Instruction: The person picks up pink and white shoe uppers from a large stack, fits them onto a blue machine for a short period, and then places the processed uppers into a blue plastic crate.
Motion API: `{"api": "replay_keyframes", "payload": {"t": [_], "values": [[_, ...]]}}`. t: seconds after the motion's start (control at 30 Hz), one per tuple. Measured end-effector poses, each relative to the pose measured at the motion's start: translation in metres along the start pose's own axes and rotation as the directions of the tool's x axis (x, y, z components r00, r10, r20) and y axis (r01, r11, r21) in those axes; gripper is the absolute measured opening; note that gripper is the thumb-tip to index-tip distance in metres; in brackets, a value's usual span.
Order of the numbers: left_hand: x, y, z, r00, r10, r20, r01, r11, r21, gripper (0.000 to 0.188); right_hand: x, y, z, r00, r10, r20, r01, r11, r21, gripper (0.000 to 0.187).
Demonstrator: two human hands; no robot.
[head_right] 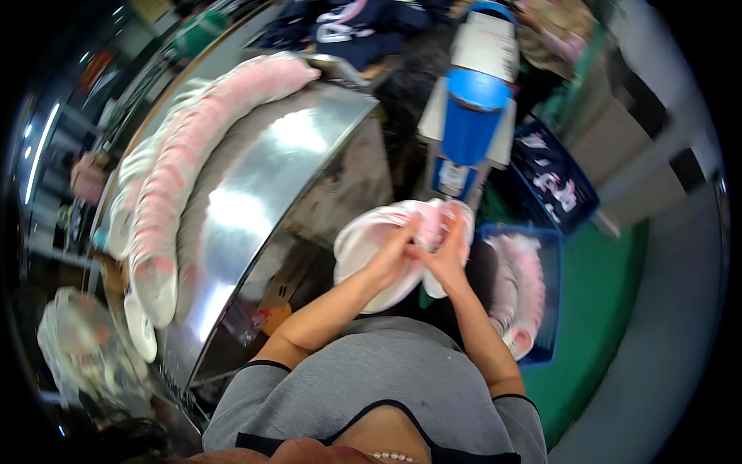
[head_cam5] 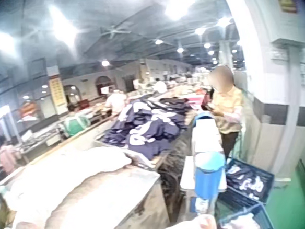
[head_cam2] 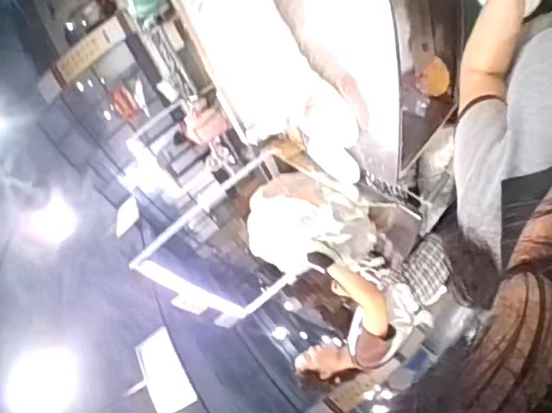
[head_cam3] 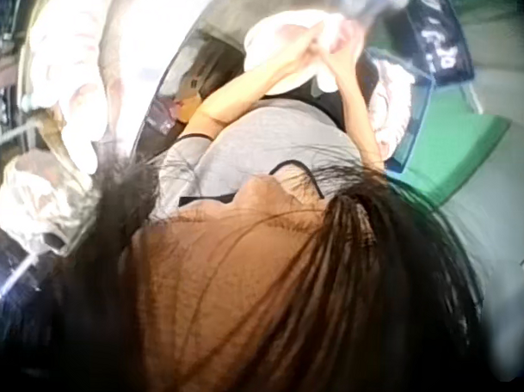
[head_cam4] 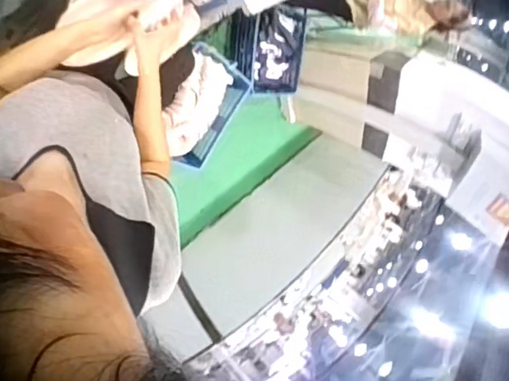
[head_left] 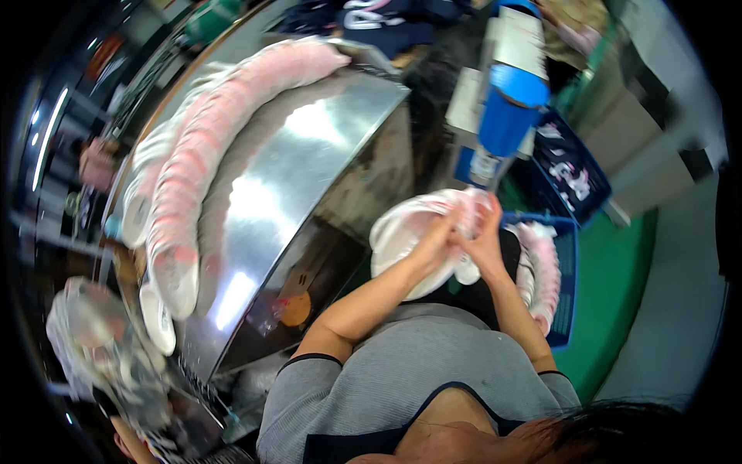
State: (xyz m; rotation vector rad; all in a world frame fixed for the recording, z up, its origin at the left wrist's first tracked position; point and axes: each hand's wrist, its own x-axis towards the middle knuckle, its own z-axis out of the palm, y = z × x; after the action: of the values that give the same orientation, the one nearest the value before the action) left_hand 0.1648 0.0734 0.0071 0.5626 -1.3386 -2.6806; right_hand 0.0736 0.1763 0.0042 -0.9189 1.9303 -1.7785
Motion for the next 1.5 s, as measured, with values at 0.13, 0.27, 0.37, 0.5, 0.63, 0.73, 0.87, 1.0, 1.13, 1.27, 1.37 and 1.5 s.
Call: {"api": "replay_keyframes", "payload": {"t": [0.13,0.27,0.37,0.5,0.63,0.73,0.87,1.0,1.13,1.27,1.37,1.5], "values": [[0.004,0.008,0.054,0.995,0.01,-0.098,-0.008,1.0,0.015,0.055,-0.001,-0.013,-0.064,0.982,0.19,-0.015,-0.188,0.98,0.063,0.045],[0.008,0.008,0.041,0.993,-0.096,-0.073,0.097,0.995,0.008,0.058,0.014,0.002,-0.088,0.946,0.143,-0.291,-0.081,0.973,0.216,0.017],[0.017,0.03,0.022,0.979,0.007,-0.203,0.034,0.98,0.194,0.052,0.022,0.029,-0.133,0.916,0.348,-0.198,-0.218,0.849,0.481,0.02],[0.039,0.042,0.02,0.96,0.143,-0.239,-0.012,0.879,0.477,0.043,0.035,-0.005,-0.086,0.996,0.082,0.038,-0.076,0.988,-0.133,0.028],[0.06,0.039,0.027,0.958,0.263,-0.119,-0.131,0.763,0.633,0.039,0.053,0.005,-0.062,0.982,0.19,-0.012,-0.19,0.977,-0.1,0.032],[0.078,0.035,0.019,0.977,0.184,-0.104,-0.083,0.786,0.613,0.034,0.062,0.013,-0.075,0.948,0.31,0.077,-0.32,0.926,0.201,0.022],[0.101,0.035,0.021,0.973,0.178,-0.143,-0.057,0.796,0.603,0.027,0.077,0.023,-0.069,0.939,0.33,-0.093,-0.297,0.918,0.262,0.018],[0.12,0.044,0.015,0.978,0.192,-0.086,-0.091,0.756,0.648,0.03,0.1,0.051,-0.076,0.944,0.326,-0.051,-0.292,0.897,0.333,0.018],[0.145,0.035,-0.003,0.961,0.274,-0.039,-0.193,0.762,0.618,0.033,0.117,0.065,-0.08,0.947,0.321,-0.002,-0.287,0.851,0.44,0.016],[0.156,0.048,0.019,0.963,0.026,-0.268,0.071,0.935,0.348,0.041,0.133,0.072,-0.09,0.874,0.451,0.179,-0.465,0.676,0.572,0.011],[0.168,0.041,0.015,0.964,-0.131,-0.232,0.097,0.983,-0.155,0.04,0.146,0.066,-0.098,0.828,0.479,0.291,-0.556,0.636,0.535,0.01],[0.17,0.038,0.043,0.895,-0.172,-0.411,0.036,0.947,-0.318,0.035,0.144,0.071,-0.118,0.798,0.562,0.218,-0.594,0.671,0.444,0.017]]}}
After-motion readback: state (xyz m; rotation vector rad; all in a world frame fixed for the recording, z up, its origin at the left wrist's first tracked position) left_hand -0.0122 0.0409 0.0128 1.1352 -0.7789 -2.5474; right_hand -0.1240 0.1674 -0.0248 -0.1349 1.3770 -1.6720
